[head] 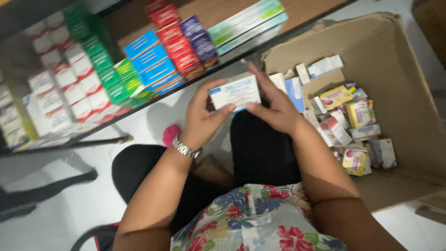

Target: The person sits on the floor and transfers small medicine boxes from a large cardboard box onto a nearby shelf. They pick up boxes one by one or in small groups, briefly inspect them, and place them in rows on the shelf.

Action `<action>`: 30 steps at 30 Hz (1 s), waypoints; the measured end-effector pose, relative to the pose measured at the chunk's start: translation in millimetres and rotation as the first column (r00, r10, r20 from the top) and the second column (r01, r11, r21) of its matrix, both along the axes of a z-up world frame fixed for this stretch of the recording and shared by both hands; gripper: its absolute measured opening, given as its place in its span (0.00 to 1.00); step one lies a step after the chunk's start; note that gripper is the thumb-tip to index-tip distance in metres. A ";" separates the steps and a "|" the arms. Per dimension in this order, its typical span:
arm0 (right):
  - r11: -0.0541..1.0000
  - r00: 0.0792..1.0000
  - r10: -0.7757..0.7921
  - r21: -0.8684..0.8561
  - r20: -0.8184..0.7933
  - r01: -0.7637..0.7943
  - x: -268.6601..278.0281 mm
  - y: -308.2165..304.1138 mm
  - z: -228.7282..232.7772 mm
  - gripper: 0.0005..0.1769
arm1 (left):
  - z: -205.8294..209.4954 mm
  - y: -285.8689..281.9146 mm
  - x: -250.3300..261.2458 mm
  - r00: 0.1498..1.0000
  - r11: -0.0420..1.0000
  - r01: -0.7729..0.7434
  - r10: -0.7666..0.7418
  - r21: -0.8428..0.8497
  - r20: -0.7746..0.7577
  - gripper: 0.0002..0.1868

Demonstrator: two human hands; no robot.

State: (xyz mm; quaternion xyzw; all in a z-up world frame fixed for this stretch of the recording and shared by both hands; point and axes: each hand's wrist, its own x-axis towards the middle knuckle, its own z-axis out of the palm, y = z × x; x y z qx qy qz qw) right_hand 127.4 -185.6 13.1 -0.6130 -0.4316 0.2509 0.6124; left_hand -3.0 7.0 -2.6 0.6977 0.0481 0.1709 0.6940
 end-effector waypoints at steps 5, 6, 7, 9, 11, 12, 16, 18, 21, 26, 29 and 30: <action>0.937 0.939 -0.282 -0.155 0.198 0.314 9.5 -23.7 -30.6 0.22 | -3.4 11.2 0.6 0.995 0.988 -0.088 0.081 0.129 0.056 0.17; 0.901 0.905 -0.354 -0.172 0.236 0.398 15.3 -32.3 -42.7 0.19 | -3.5 12.8 -1.0 0.994 0.984 -0.110 0.105 0.144 0.042 0.16; 0.831 0.863 -0.428 -0.260 0.267 0.492 21.3 -41.4 -58.4 0.19 | -4.1 16.9 -1.8 0.993 0.980 -0.120 0.118 0.161 0.022 0.14; 0.637 0.763 -0.549 -0.419 0.342 0.647 34.2 -59.9 -94.7 0.20 | -8.0 22.0 -0.2 0.993 0.978 -0.116 0.116 0.176 0.009 0.13; 0.661 0.703 -0.566 -0.273 0.432 0.700 41.9 -83.2 -129.2 0.20 | -11.8 23.4 2.9 0.995 0.980 -0.097 0.093 0.175 0.029 0.12; 0.674 0.669 -0.572 -0.194 0.475 0.713 42.6 -96.0 -144.1 0.19 | -13.7 22.6 6.9 0.995 0.981 -0.095 0.090 0.166 0.037 0.13; 0.592 0.654 -0.738 -0.302 0.169 0.747 48.3 -125.2 -173.7 0.10 | -17.7 20.0 20.6 0.993 0.986 -0.102 0.094 0.132 0.069 0.17; 0.535 0.623 -0.765 -0.377 0.166 0.756 54.2 -124.7 -164.6 0.05 | -16.5 17.6 24.2 0.997 0.997 -0.068 0.067 0.030 0.050 0.21; 0.697 0.704 -0.710 -0.125 0.020 0.706 61.0 -103.9 -125.4 0.03 | -13.1 10.1 30.1 1.000 0.989 -0.005 0.005 -0.150 -0.002 0.24; 0.895 0.851 -0.387 -0.077 0.356 0.440 30.2 -50.6 -36.2 0.32 | -7.2 3.3 28.6 1.000 1.000 -0.010 0.010 0.003 0.022 0.22; 0.895 0.732 -0.317 -0.065 0.603 0.442 37.3 -14.3 -1.2 0.38 | -6.0 11.2 26.8 0.995 0.990 -0.096 0.095 0.102 0.010 0.21; 0.891 0.693 -0.296 -0.073 0.658 0.449 47.5 0.2 3.3 0.41 | -6.9 14.4 25.3 0.992 0.988 -0.118 0.112 0.095 0.066 0.21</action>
